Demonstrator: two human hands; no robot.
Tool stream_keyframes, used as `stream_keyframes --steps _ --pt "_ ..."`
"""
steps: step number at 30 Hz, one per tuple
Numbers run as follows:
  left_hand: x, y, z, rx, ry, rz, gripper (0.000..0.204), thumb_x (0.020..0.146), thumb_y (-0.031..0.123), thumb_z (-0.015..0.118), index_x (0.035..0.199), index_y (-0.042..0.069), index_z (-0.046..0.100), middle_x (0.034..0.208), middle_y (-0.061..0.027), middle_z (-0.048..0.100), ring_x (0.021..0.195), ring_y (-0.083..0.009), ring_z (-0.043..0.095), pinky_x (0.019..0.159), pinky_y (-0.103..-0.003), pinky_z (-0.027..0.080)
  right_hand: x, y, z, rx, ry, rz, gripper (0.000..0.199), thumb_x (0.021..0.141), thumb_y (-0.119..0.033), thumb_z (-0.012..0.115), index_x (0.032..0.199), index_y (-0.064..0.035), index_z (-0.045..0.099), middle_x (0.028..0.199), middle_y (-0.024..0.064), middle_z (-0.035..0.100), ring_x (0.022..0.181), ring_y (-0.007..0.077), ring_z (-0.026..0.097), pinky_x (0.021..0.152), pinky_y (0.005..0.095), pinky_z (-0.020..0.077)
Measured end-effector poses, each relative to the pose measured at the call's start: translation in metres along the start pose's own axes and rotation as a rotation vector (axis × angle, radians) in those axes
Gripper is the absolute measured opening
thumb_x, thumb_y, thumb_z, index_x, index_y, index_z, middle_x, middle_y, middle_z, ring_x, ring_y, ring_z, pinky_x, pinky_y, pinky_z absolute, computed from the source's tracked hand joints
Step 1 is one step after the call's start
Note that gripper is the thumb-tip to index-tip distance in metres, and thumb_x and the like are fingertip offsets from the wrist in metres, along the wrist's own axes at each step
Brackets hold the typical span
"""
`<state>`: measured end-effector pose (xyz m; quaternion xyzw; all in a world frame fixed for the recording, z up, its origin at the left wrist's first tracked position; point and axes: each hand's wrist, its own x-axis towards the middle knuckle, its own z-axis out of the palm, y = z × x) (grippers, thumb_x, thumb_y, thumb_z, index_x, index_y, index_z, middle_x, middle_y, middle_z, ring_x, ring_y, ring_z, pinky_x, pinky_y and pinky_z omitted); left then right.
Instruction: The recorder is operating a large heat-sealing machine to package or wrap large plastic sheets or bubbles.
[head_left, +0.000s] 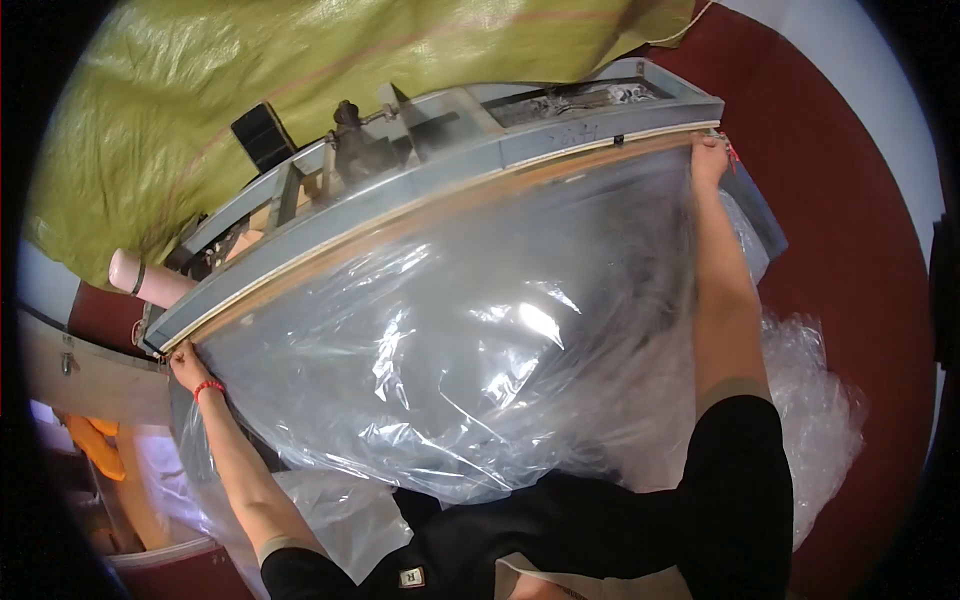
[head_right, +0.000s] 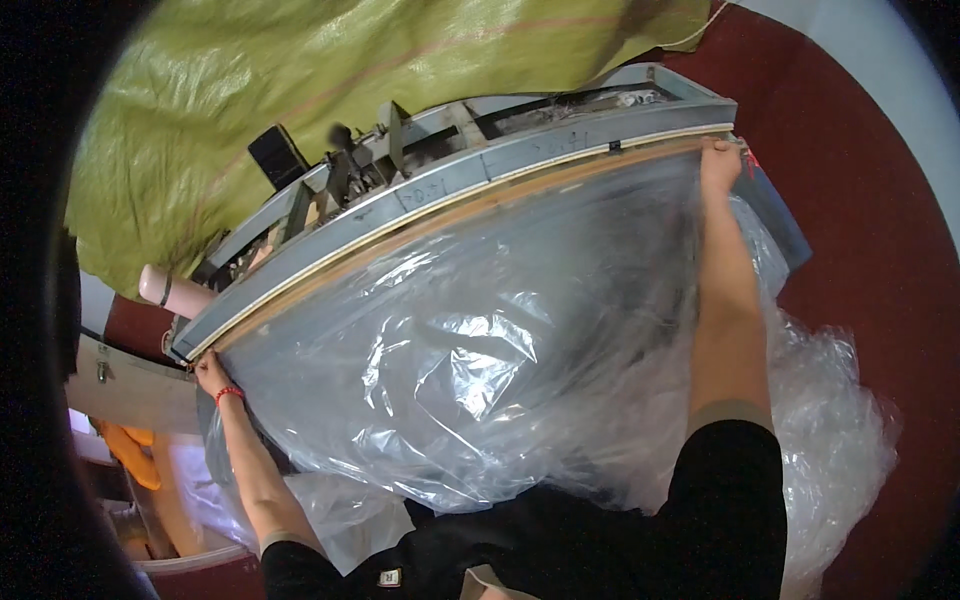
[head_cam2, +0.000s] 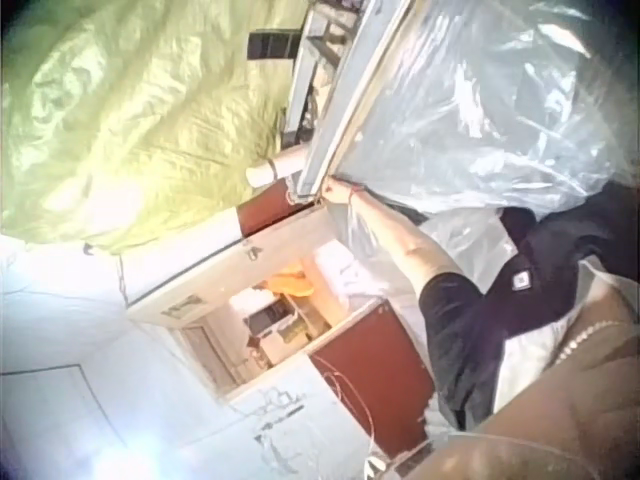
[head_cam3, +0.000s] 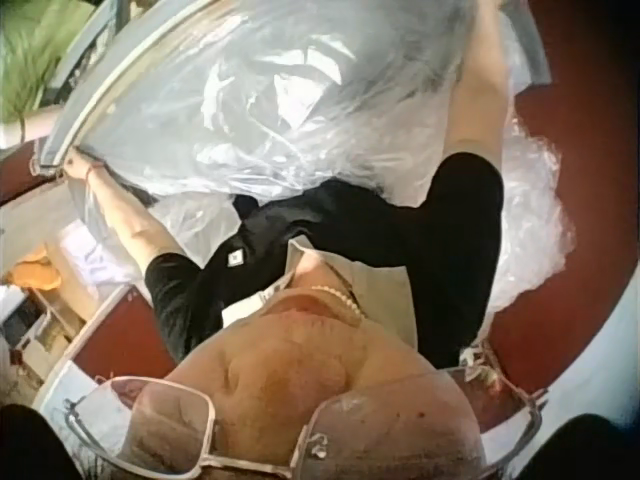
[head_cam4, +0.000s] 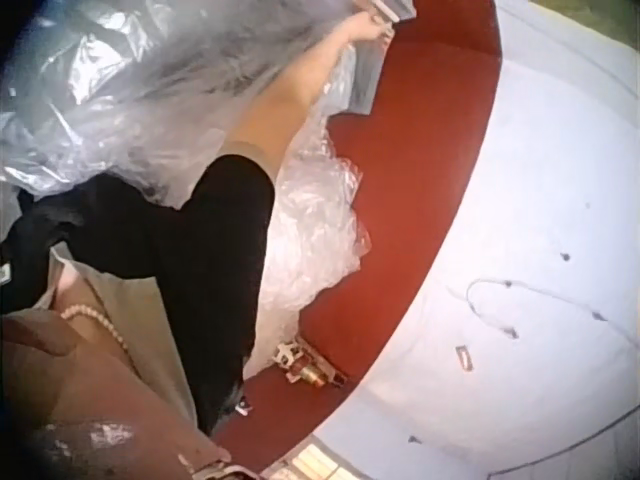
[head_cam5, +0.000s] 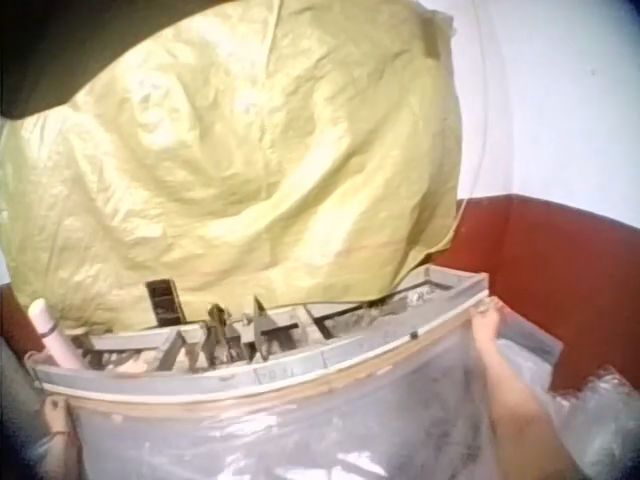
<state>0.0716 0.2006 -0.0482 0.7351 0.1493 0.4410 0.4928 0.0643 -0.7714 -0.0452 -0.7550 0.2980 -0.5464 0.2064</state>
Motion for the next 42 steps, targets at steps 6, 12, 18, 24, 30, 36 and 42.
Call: stream_keyframes --steps 6,12,18,24,30,36,42 --pt "-0.007 0.029 -0.02 -0.207 -0.142 -0.192 0.032 0.085 0.029 0.042 0.064 0.007 0.05 0.055 0.0045 0.04 0.047 -0.0054 0.031 0.043 -0.02 0.023 0.002 -0.022 -0.015 0.412 -0.13 0.308 0.02 0.085 -0.018 0.043 0.093 0.0005 0.046 0.066 0.0094 0.056 0.048 0.0176 0.054 0.043 0.0283 0.0452" --pt "-0.009 0.058 -0.049 0.2 -0.337 -0.466 0.045 0.085 0.042 0.043 0.067 0.003 0.057 0.053 0.0026 0.044 0.044 -0.0066 0.038 0.04 -0.022 0.029 0.0 -0.016 -0.031 0.525 -0.3 0.262 0.024 0.083 -0.025 0.054 0.081 -0.0011 0.054 0.066 0.0066 0.056 0.054 0.0125 0.054 0.052 0.0268 0.0455" --pt "-0.035 0.102 -0.078 0.233 -0.614 -0.336 0.029 0.085 0.032 0.05 0.068 0.01 0.054 0.052 0.0068 0.04 0.042 -0.0044 0.032 0.038 -0.019 0.023 0.008 -0.046 -0.127 0.155 -0.367 0.015 0.029 0.076 -0.024 0.063 0.093 -0.0011 0.063 0.088 0.0077 0.064 0.081 0.0108 0.058 0.075 0.0234 0.0428" --pt "-0.118 0.205 -0.044 0.034 -0.736 -0.343 0.013 0.08 0.023 0.056 0.081 0.011 0.06 0.062 0.0092 0.044 0.053 -0.0011 0.037 0.044 -0.017 0.026 0.03 0.07 -0.242 -0.196 -0.072 0.382 0.027 0.075 -0.026 0.056 0.093 -0.0085 0.065 0.095 0.0092 0.063 0.087 0.0224 0.059 0.076 0.0331 0.0452" --pt "-0.172 0.284 -0.026 -0.303 -0.822 -0.389 0.012 0.078 0.02 0.061 0.078 0.011 0.054 0.057 0.0087 0.042 0.044 -0.0001 0.031 0.039 -0.016 0.021 0.054 -0.013 -0.231 -0.124 0.048 -0.197 0.032 0.079 -0.026 0.056 0.104 -0.0064 0.059 0.107 0.0127 0.057 0.093 0.024 0.056 0.081 0.0327 0.0421" --pt "-0.183 0.315 -0.046 -0.297 -0.867 -0.392 0.013 0.08 0.017 0.059 0.078 0.007 0.052 0.058 0.0062 0.044 0.042 -0.0012 0.036 0.036 -0.015 0.027 -0.125 -0.338 -0.174 0.553 -0.936 -0.562 0.028 0.075 -0.011 0.059 0.102 -0.0053 0.056 0.105 0.0048 0.054 0.095 0.0124 0.051 0.083 0.0263 0.0403" --pt "-0.183 0.34 -0.062 -0.371 -0.922 -0.298 0.011 0.079 0.013 0.059 0.079 0.005 0.052 0.061 0.003 0.048 0.046 -0.0045 0.044 0.041 -0.017 0.035 -0.248 -0.475 -0.187 1.348 -1.358 -0.845 0.027 0.07 -0.005 0.062 0.096 -0.0021 0.057 0.096 0.0086 0.056 0.093 0.0183 0.052 0.082 0.0281 0.0407"
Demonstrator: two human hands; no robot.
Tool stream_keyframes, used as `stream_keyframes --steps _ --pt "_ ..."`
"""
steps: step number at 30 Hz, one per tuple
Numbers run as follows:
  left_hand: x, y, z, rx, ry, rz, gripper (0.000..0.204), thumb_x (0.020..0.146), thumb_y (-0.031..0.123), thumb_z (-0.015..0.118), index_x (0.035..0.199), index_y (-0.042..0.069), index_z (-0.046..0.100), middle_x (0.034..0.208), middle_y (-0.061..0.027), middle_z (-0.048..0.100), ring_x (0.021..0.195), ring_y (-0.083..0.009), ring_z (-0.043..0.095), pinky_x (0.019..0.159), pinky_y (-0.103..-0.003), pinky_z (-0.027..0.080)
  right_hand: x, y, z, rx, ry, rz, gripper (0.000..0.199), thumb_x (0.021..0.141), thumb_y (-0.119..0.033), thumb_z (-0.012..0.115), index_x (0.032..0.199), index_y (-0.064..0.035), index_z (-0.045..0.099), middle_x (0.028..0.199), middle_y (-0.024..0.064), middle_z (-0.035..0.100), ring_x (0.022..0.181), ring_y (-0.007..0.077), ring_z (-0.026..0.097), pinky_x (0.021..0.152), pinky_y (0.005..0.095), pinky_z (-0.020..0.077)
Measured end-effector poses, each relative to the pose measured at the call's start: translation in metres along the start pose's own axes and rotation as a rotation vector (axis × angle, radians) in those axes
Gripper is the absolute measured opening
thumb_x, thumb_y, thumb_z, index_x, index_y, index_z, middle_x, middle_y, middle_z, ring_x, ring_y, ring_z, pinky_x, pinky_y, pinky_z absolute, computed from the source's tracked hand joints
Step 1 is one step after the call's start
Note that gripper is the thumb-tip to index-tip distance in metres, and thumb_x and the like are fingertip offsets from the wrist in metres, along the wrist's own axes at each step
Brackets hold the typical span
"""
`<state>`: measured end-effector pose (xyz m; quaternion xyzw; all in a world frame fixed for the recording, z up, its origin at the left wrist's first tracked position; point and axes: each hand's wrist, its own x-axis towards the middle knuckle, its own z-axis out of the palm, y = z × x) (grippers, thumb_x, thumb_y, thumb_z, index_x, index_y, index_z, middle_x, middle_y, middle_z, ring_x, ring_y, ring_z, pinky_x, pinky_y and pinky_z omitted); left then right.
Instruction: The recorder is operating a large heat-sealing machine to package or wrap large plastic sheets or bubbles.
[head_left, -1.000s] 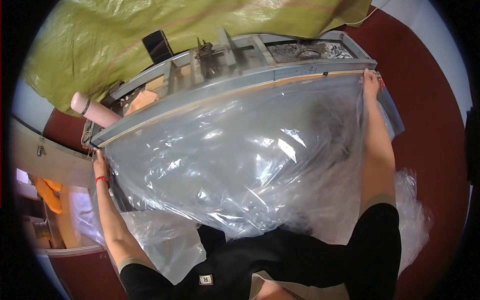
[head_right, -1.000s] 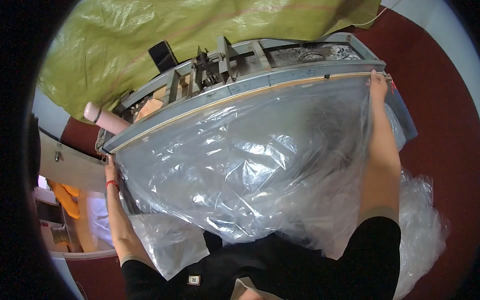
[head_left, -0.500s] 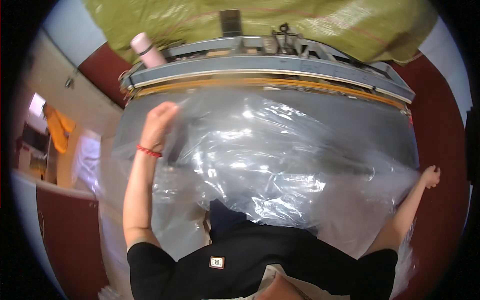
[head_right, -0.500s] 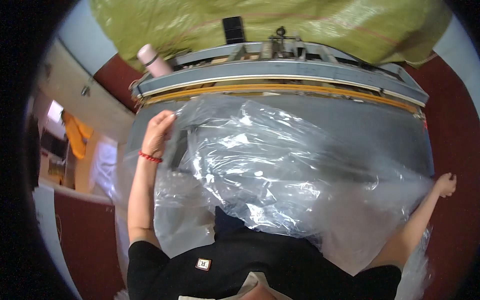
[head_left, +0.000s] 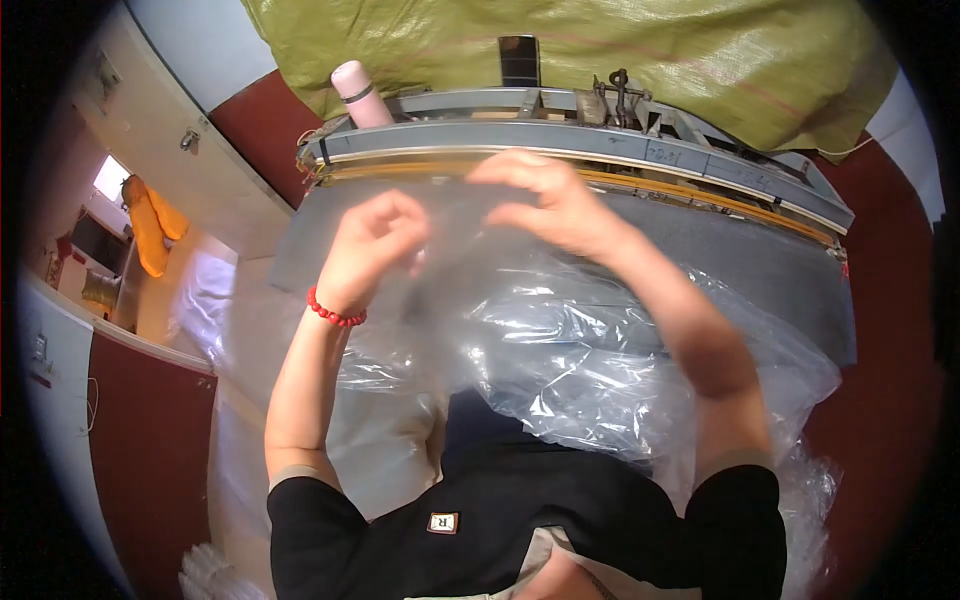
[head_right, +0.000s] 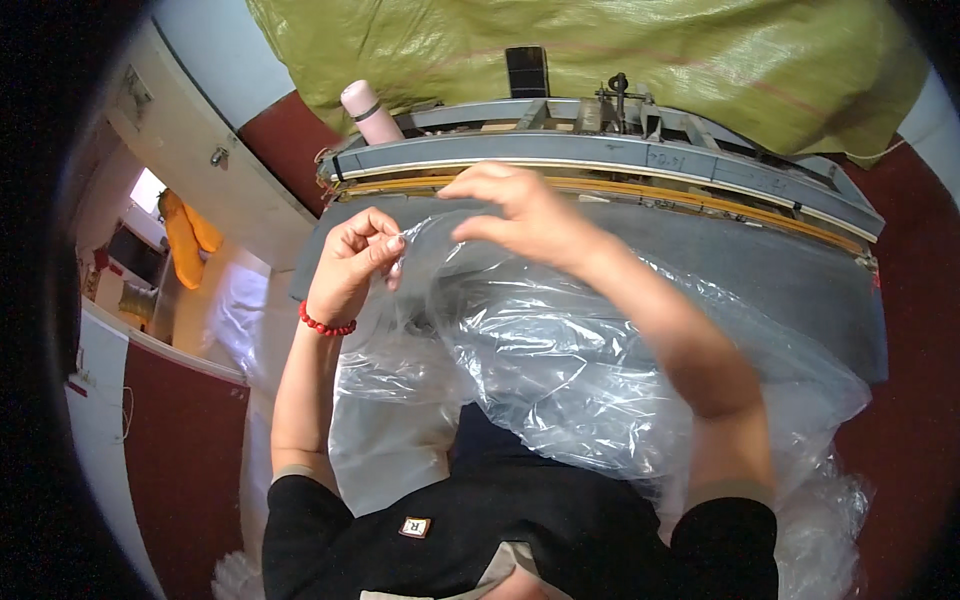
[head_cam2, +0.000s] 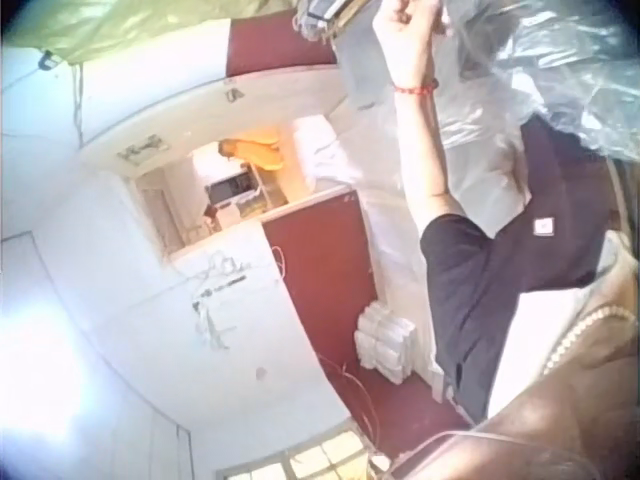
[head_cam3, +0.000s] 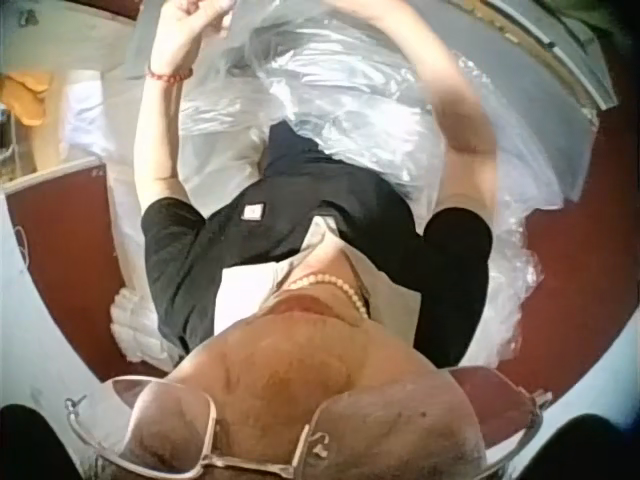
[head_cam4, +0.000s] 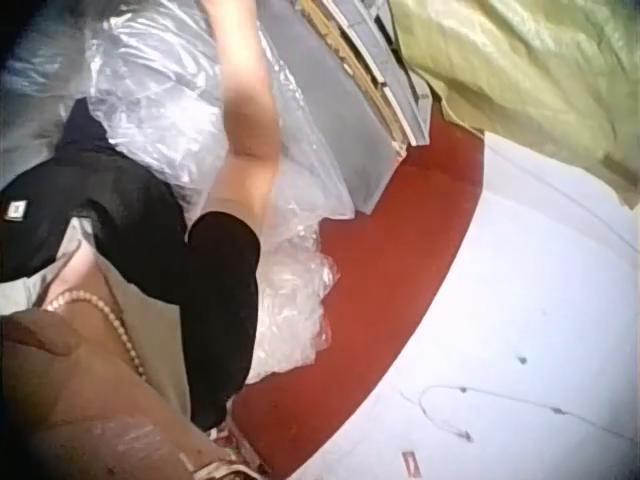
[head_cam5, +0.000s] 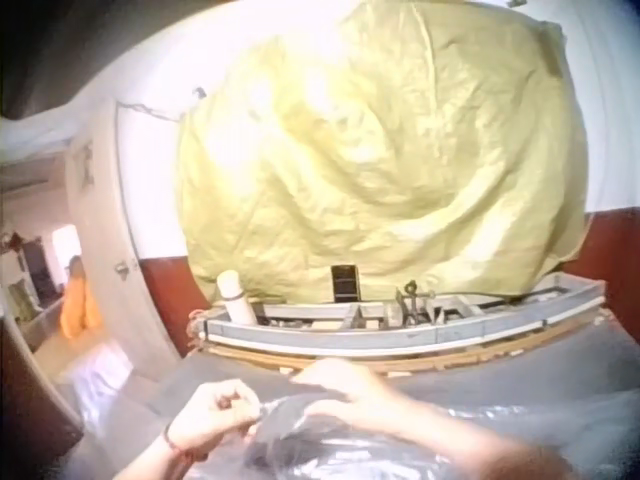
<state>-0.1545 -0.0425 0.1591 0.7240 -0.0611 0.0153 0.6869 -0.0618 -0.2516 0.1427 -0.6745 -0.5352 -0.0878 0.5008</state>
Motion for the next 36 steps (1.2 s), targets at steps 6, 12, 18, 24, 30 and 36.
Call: stream_keyframes --steps 6,12,18,24,30,36 --pt "-0.014 0.006 -0.005 0.671 0.19 0.463 0.019 0.069 0.003 0.067 0.071 0.003 0.049 0.059 0.0006 0.05 0.048 -0.0072 0.042 0.045 -0.019 0.034 0.009 0.003 0.047 0.417 -0.026 0.151 0.009 0.081 -0.004 0.053 0.087 -0.0021 0.058 0.078 0.0005 0.057 0.074 0.0078 0.053 0.067 0.0207 0.0426" --pt "-0.01 -0.015 0.005 1.081 0.483 0.839 0.025 0.064 0.004 0.069 0.062 0.003 0.045 0.055 -0.0077 0.042 0.045 -0.0182 0.041 0.042 -0.027 0.035 0.002 -0.005 0.074 0.852 0.063 0.473 0.009 0.084 -0.009 0.051 0.085 -0.0052 0.059 0.082 -0.0017 0.058 0.073 0.0043 0.052 0.065 0.0192 0.0431" --pt "-0.017 -0.035 -0.002 0.769 0.223 0.502 0.003 0.073 0.001 0.053 0.074 -0.001 0.055 0.057 -0.002 0.051 0.049 -0.0033 0.042 0.045 -0.019 0.034 -0.006 0.037 0.069 0.591 0.019 0.445 0.02 0.085 -0.019 0.051 0.101 -0.0068 0.053 0.082 -0.0029 0.056 0.07 0.0022 0.05 0.055 0.0164 0.0395" --pt "-0.059 -0.094 -0.053 0.593 -0.265 -0.028 0.007 0.072 -0.001 0.046 0.074 -0.001 0.053 0.058 0.0029 0.05 0.052 -0.0017 0.04 0.045 -0.019 0.034 -0.061 0.109 0.014 0.448 0.694 0.667 0.017 0.086 -0.025 0.049 0.087 -0.0091 0.053 0.071 -0.0029 0.051 0.065 0.005 0.047 0.055 0.0196 0.0376" --pt "-0.1 -0.154 -0.133 0.911 -0.545 -0.595 0.012 0.07 0.011 0.052 0.075 0.001 0.056 0.061 -0.0102 0.055 0.058 -0.0167 0.055 0.054 -0.031 0.044 -0.197 0.147 -0.126 -0.667 0.794 0.649 0.021 0.087 -0.022 0.044 0.087 -0.004 0.054 0.078 0.0089 0.055 0.074 0.0177 0.051 0.07 0.0294 0.0406" --pt "-0.091 -0.105 -0.292 1.683 -0.087 -0.514 0.022 0.069 0.018 0.054 0.086 0.006 0.062 0.083 -0.0182 0.06 0.08 -0.0334 0.058 0.072 -0.041 0.046 -0.347 0.127 -0.253 -1.024 0.831 0.871 0.022 0.086 -0.022 0.042 0.09 -0.0027 0.054 0.084 0.016 0.057 0.077 0.0259 0.054 0.072 0.033 0.0412"
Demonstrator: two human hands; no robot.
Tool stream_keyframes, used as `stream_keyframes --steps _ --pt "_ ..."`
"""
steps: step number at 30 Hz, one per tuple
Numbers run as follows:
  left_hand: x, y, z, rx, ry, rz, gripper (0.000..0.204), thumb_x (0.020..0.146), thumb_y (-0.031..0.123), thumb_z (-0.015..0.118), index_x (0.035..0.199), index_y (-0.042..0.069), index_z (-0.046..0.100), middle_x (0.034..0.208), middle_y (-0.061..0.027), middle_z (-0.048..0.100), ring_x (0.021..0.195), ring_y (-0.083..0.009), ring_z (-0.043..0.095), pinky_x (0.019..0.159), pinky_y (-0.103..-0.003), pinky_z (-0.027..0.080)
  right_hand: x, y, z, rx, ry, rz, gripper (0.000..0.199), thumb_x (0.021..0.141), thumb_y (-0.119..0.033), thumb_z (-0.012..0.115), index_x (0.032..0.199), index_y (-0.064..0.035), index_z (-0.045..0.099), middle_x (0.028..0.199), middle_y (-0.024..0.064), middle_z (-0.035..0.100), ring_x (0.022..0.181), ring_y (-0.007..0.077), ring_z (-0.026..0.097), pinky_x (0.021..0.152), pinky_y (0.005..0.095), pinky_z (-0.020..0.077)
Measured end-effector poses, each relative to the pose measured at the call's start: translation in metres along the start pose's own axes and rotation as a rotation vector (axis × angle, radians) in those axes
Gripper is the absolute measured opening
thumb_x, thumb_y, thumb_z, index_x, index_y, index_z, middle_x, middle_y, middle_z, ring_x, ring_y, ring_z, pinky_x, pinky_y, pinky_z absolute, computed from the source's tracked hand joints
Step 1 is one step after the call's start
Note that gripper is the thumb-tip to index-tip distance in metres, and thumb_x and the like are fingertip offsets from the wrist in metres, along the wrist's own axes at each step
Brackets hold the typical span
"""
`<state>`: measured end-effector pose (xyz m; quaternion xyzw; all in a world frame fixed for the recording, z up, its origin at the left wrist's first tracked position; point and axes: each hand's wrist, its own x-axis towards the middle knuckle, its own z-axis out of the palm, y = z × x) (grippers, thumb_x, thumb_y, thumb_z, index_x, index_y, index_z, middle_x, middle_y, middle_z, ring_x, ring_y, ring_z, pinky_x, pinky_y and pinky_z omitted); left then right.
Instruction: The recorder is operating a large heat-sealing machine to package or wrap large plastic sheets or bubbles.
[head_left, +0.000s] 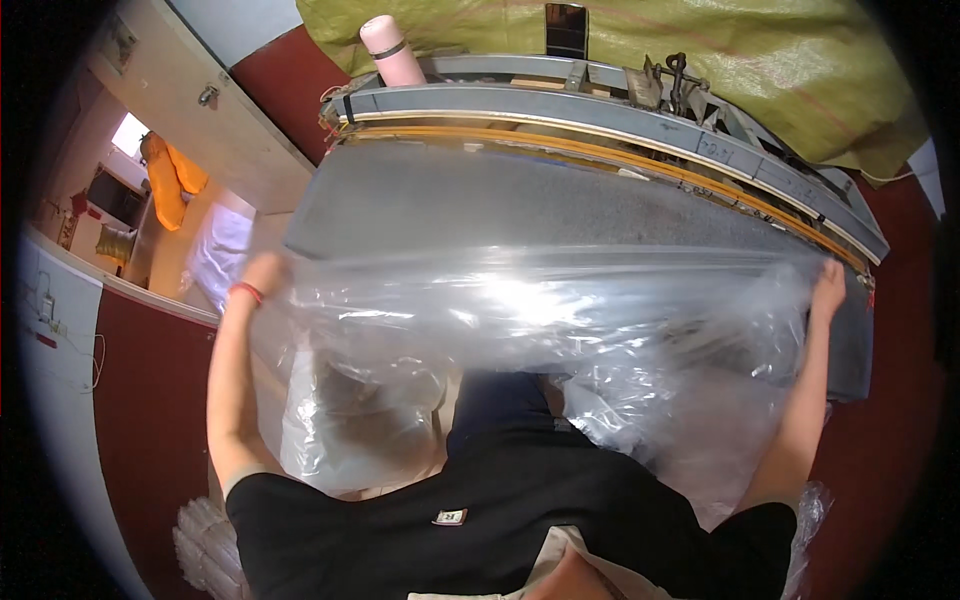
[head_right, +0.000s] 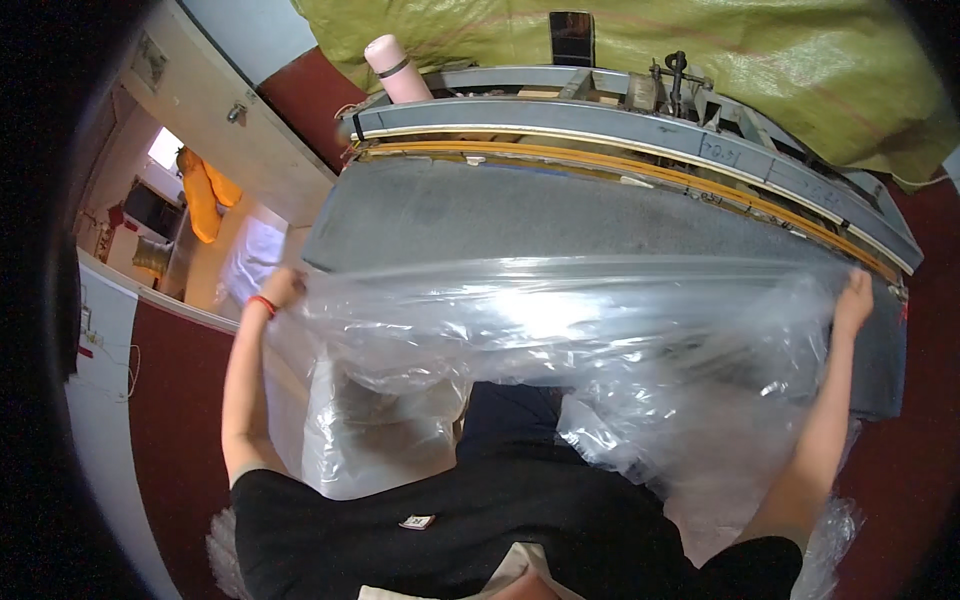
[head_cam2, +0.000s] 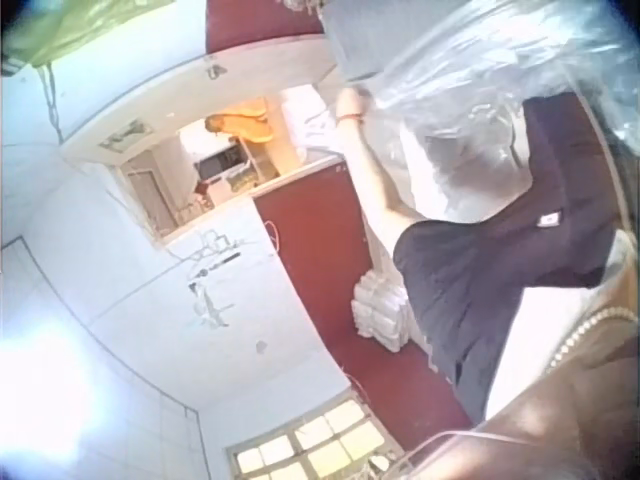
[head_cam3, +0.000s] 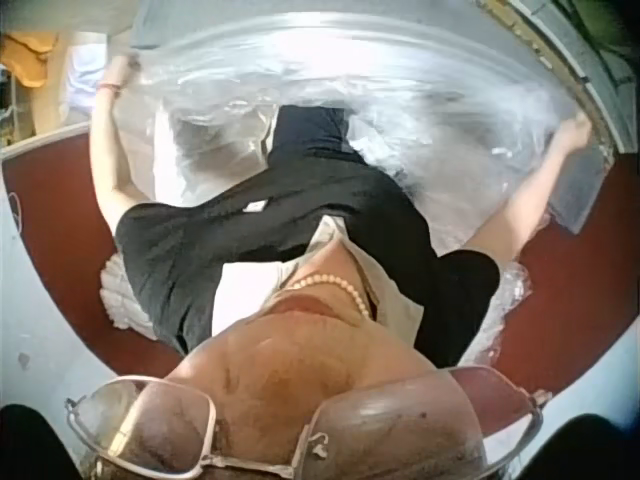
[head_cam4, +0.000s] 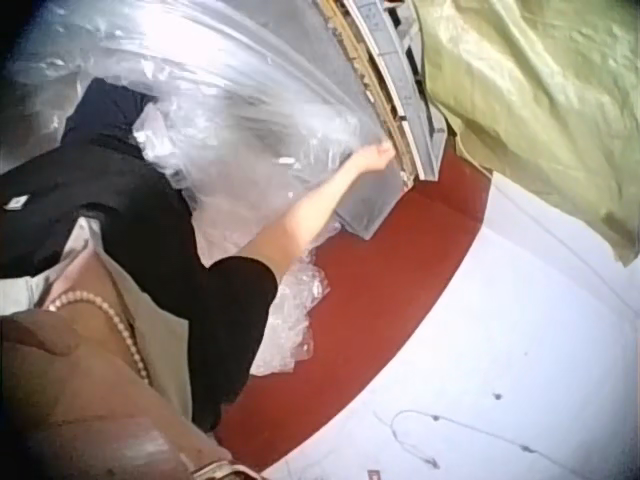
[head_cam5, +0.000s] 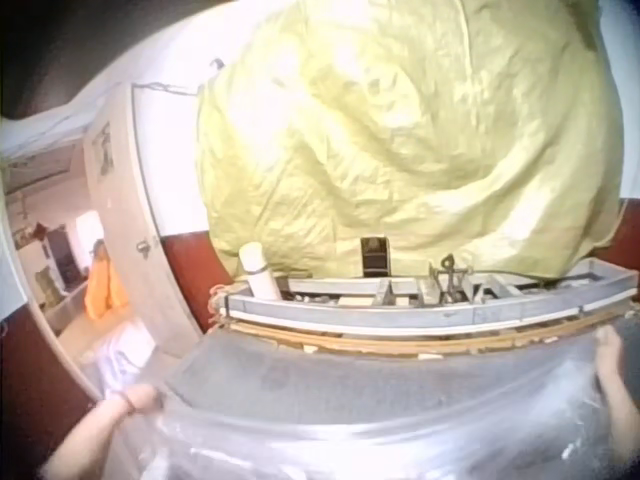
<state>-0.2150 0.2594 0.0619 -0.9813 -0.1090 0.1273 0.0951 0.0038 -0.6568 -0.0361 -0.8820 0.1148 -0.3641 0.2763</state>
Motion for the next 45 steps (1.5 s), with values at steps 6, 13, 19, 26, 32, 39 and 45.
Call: stream_keyframes --steps 6,13,19,26,32,39,45 --pt "0.036 0.099 -0.171 -0.327 1.57 -0.09 0.016 0.073 0.009 0.059 0.084 0.0 0.053 0.069 -0.0106 0.052 0.057 -0.0211 0.051 0.058 -0.031 0.043 0.006 0.092 -0.049 -0.214 0.071 0.061 0.026 0.087 -0.026 0.042 0.091 -0.0029 0.054 0.088 0.018 0.057 0.081 0.0343 0.054 0.069 0.0387 0.0412" --pt "0.127 0.107 0.002 -0.341 0.579 -0.134 0.067 0.072 0.04 0.06 0.125 0.009 0.036 0.131 -0.016 0.03 0.122 -0.0316 0.026 0.1 -0.043 0.023 0.009 0.152 -0.121 -0.676 0.035 0.403 0.031 0.087 -0.029 0.036 0.1 -0.0065 0.053 0.097 0.0201 0.056 0.09 0.0384 0.053 0.073 0.0462 0.041" --pt "0.151 0.049 0.033 -0.352 0.265 -0.392 0.075 0.076 0.061 0.04 0.131 0.012 0.029 0.135 -0.0171 0.026 0.125 -0.025 0.027 0.102 -0.047 0.016 -0.01 0.128 -0.154 -0.853 -0.018 0.461 0.033 0.087 -0.03 0.035 0.101 -0.007 0.053 0.099 0.0169 0.058 0.092 0.0368 0.054 0.074 0.0454 0.0427" --pt "0.163 0.129 -0.032 -0.961 0.529 0.015 0.041 0.087 0.038 0.044 0.099 0.001 0.058 0.087 -0.007 0.06 0.079 -0.0131 0.054 0.068 -0.026 0.04 -0.013 0.042 -0.139 -0.621 -0.017 0.326 0.036 0.083 -0.041 0.04 0.101 -0.0162 0.06 0.101 0.0127 0.058 0.092 0.0305 0.055 0.077 0.0393 0.0423" --pt "0.025 0.427 -0.119 -1.124 -0.202 0.909 0.025 0.082 0.011 0.051 0.105 0.001 0.055 0.099 -0.0052 0.057 0.094 -0.0127 0.051 0.084 -0.026 0.038 -0.012 0.108 -0.142 -0.468 0.172 0.385 0.031 0.082 -0.037 0.047 0.088 -0.0095 0.058 0.088 0.0164 0.059 0.087 0.035 0.054 0.073 0.0418 0.0418" --pt "-0.075 0.633 -0.121 -1.056 -0.537 1.495 0.037 0.081 0.014 0.055 0.114 -0.001 0.048 0.114 -0.0122 0.051 0.103 -0.0189 0.05 0.089 -0.029 0.037 -0.009 0.125 -0.15 -0.033 0.251 0.412 0.026 0.082 -0.03 0.051 0.084 -0.0056 0.057 0.076 0.0134 0.059 0.073 0.025 0.056 0.07 0.0342 0.0416" --pt "-0.115 0.72 -0.101 -0.715 0.441 1.446 0.05 0.073 0.016 0.061 0.116 -0.002 0.045 0.12 -0.0201 0.043 0.115 -0.0301 0.039 0.096 -0.042 0.029 -0.012 0.128 -0.147 -0.007 0.321 0.418 0.025 0.081 -0.027 0.051 0.081 -0.0026 0.057 0.075 0.0154 0.058 0.072 0.0284 0.055 0.068 0.0355 0.0416"
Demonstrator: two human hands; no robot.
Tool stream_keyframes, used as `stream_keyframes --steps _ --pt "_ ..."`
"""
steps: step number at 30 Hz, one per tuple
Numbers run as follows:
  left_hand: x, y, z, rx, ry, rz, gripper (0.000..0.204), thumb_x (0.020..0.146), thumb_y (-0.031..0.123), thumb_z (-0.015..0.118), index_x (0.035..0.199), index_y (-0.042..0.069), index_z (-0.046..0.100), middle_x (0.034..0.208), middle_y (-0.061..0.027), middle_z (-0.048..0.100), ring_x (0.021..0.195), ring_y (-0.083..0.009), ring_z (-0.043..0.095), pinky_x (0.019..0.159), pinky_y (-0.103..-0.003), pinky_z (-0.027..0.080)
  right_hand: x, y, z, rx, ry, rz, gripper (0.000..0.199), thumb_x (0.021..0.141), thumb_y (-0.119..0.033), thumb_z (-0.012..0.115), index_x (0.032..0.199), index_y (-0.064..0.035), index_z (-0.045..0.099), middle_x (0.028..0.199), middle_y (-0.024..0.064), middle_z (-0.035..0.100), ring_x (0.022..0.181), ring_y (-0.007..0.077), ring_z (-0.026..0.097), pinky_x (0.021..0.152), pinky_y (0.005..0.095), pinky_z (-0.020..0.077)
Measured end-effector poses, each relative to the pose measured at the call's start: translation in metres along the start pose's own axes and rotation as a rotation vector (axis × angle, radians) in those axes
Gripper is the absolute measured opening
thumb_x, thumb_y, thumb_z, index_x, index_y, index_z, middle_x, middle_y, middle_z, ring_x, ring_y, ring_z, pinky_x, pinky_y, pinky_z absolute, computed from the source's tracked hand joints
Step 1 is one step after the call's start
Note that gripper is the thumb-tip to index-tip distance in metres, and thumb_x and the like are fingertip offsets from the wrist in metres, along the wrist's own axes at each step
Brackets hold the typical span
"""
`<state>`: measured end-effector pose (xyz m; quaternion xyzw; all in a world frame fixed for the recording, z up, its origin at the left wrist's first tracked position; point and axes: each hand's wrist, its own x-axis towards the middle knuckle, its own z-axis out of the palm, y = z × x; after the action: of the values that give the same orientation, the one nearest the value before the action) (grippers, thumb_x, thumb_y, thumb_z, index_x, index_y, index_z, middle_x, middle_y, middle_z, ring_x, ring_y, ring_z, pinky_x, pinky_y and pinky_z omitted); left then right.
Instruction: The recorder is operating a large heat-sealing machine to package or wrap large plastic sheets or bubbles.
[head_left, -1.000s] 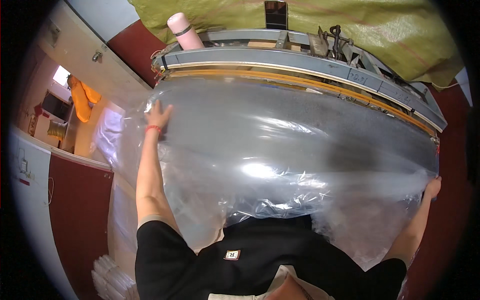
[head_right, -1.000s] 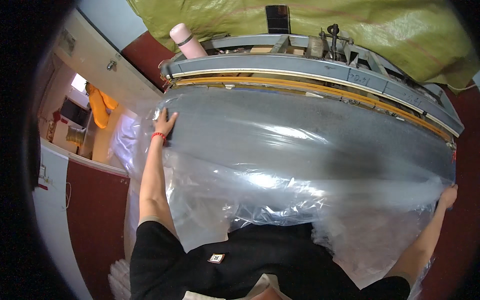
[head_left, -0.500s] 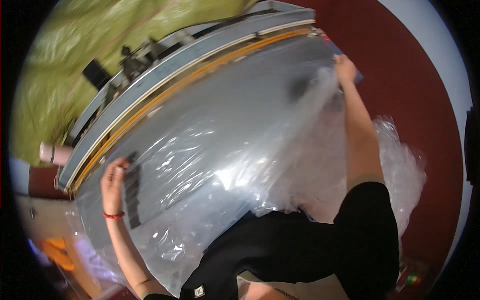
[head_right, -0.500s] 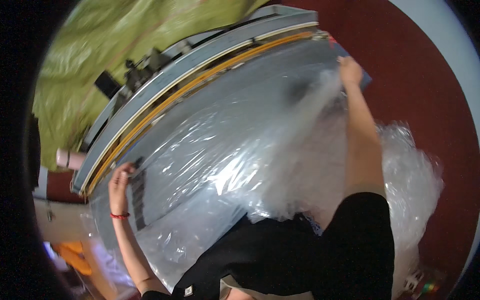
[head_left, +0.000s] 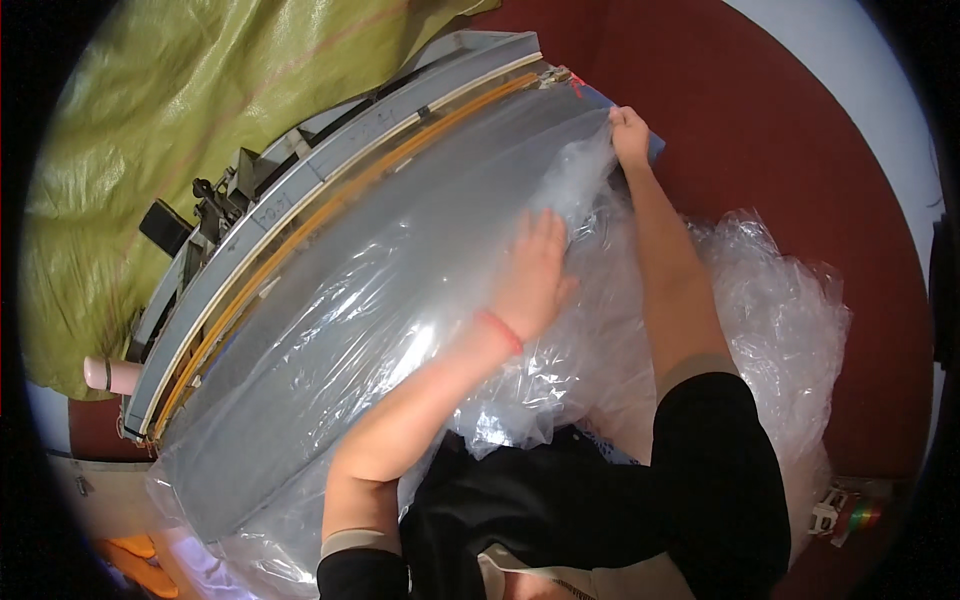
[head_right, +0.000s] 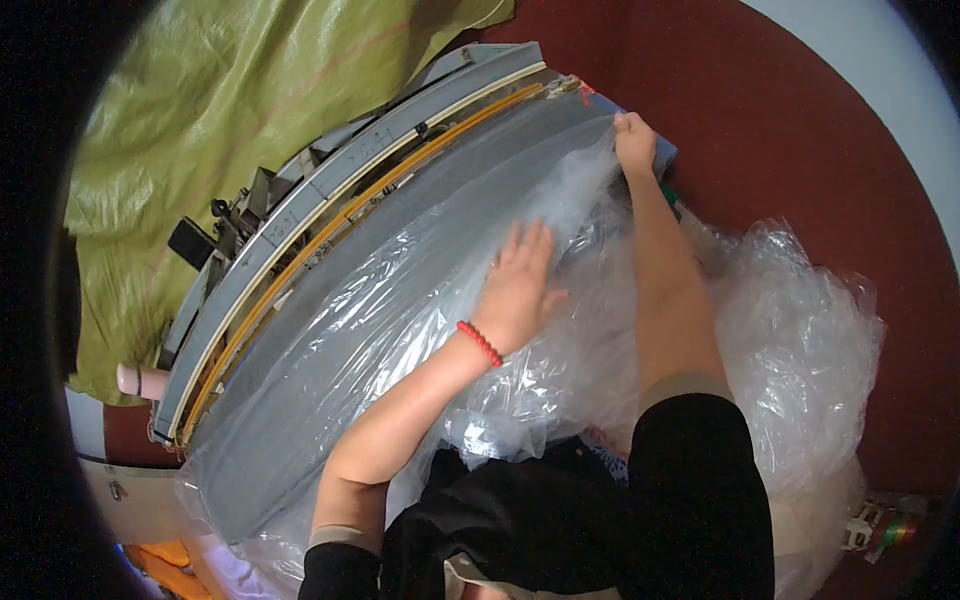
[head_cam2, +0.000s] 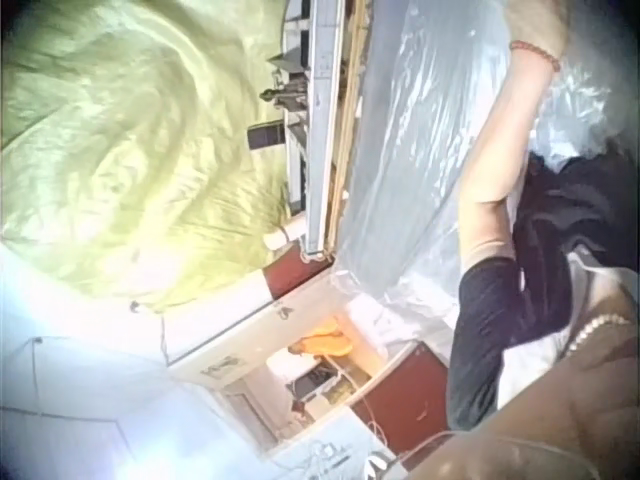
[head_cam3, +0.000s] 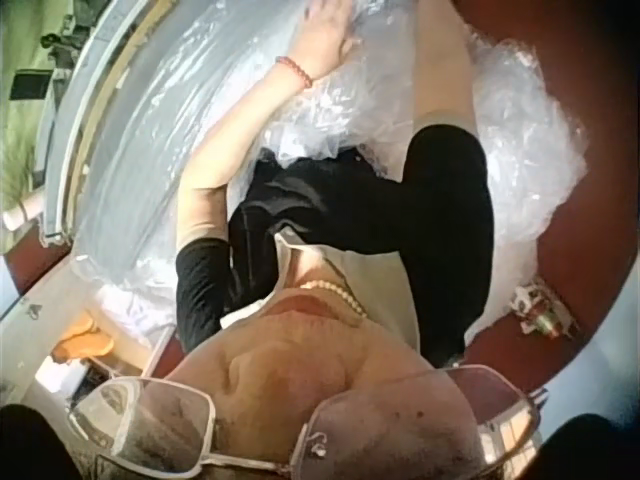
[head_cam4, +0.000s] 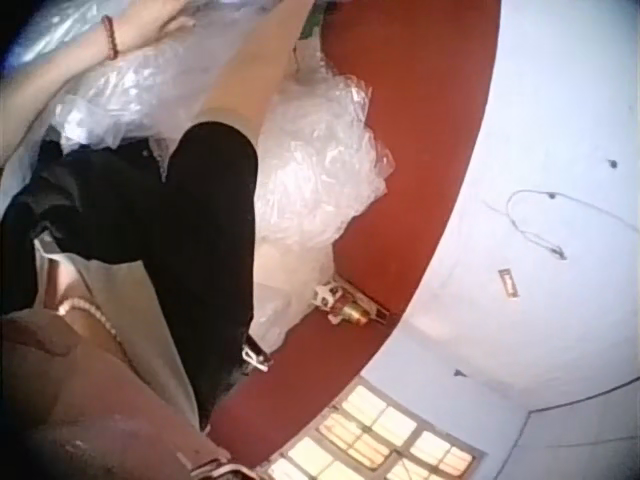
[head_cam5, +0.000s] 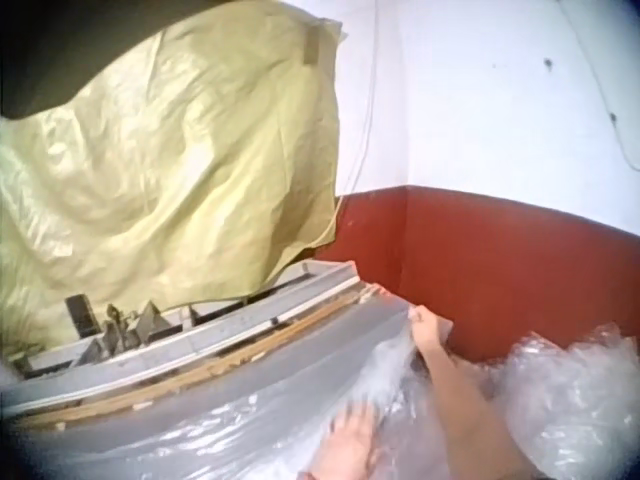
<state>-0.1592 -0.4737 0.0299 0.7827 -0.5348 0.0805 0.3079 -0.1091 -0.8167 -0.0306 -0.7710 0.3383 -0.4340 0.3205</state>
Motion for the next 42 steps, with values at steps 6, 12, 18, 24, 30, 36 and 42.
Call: stream_keyframes --steps 6,12,18,24,30,36,42 --pt "0.009 -0.022 -0.007 0.048 -0.089 -0.159 0.037 0.071 0.015 0.061 0.104 0.0 0.052 0.102 -0.0151 0.055 0.102 -0.0261 0.048 0.084 -0.043 0.036 0.006 0.009 -0.001 0.059 -0.013 0.0 0.026 0.081 -0.027 0.051 0.081 -0.0018 0.056 0.073 0.0177 0.057 0.069 0.0308 0.055 0.066 0.0365 0.0419" --pt "-0.003 -0.005 -0.031 -0.951 -0.112 -0.536 0.026 0.077 0.013 0.06 0.098 0.0 0.051 0.09 -0.0039 0.055 0.07 -0.0121 0.053 0.06 -0.027 0.042 -0.002 -0.003 -0.003 0.1 -0.037 -0.008 0.024 0.081 -0.027 0.051 0.082 -0.0036 0.057 0.076 0.017 0.059 0.073 0.0313 0.056 0.067 0.0362 0.0427" --pt "-0.033 -0.01 -0.014 -0.378 0.008 -0.306 0.043 0.072 0.013 0.064 0.108 -0.001 0.045 0.098 -0.0093 0.051 0.072 -0.018 0.055 0.064 -0.027 0.044 0.0 -0.005 -0.003 -0.01 -0.011 0.006 0.026 0.081 -0.03 0.05 0.084 -0.0052 0.058 0.08 0.0164 0.059 0.078 0.031 0.057 0.07 0.0369 0.0422" --pt "-0.021 -0.021 -0.013 -0.088 -0.149 -0.406 0.029 0.073 0.015 0.063 0.097 0.001 0.055 0.087 -0.0095 0.058 0.076 -0.0193 0.055 0.071 -0.028 0.043 -0.003 -0.006 -0.002 -0.065 0.036 -0.033 0.027 0.08 -0.031 0.051 0.083 -0.0052 0.057 0.081 0.0166 0.059 0.08 0.0325 0.055 0.07 0.0382 0.0418" --pt "-0.022 0.011 -0.05 -0.638 -0.096 -0.314 0.012 0.079 0.011 0.057 0.087 0.001 0.057 0.078 -0.005 0.059 0.079 -0.0111 0.055 0.072 -0.024 0.041 0.0 0.001 -0.001 -0.031 -0.004 -0.056 0.026 0.08 -0.031 0.051 0.083 -0.0059 0.058 0.08 0.0165 0.059 0.079 0.0328 0.055 0.069 0.0384 0.0418" --pt "-0.041 0.01 -0.061 -0.709 0.116 -0.405 0.008 0.079 0.007 0.056 0.079 -0.001 0.054 0.075 -0.0062 0.059 0.073 -0.0111 0.055 0.066 -0.023 0.042 -0.002 -0.003 -0.003 0.011 -0.046 0.013 0.028 0.081 -0.032 0.05 0.085 -0.0058 0.058 0.082 0.0171 0.059 0.079 0.0329 0.056 0.07 0.038 0.0418" --pt "-0.032 0.001 -0.07 0.117 0.435 0.107 0.013 0.073 0.0 0.057 0.085 0.0 0.054 0.082 -0.0118 0.056 0.072 -0.0272 0.056 0.066 -0.031 0.046 -0.002 -0.009 -0.004 -0.149 0.04 -0.019 0.029 0.083 -0.033 0.046 0.084 -0.0052 0.057 0.084 0.0184 0.058 0.084 0.0359 0.054 0.073 0.0406 0.041"
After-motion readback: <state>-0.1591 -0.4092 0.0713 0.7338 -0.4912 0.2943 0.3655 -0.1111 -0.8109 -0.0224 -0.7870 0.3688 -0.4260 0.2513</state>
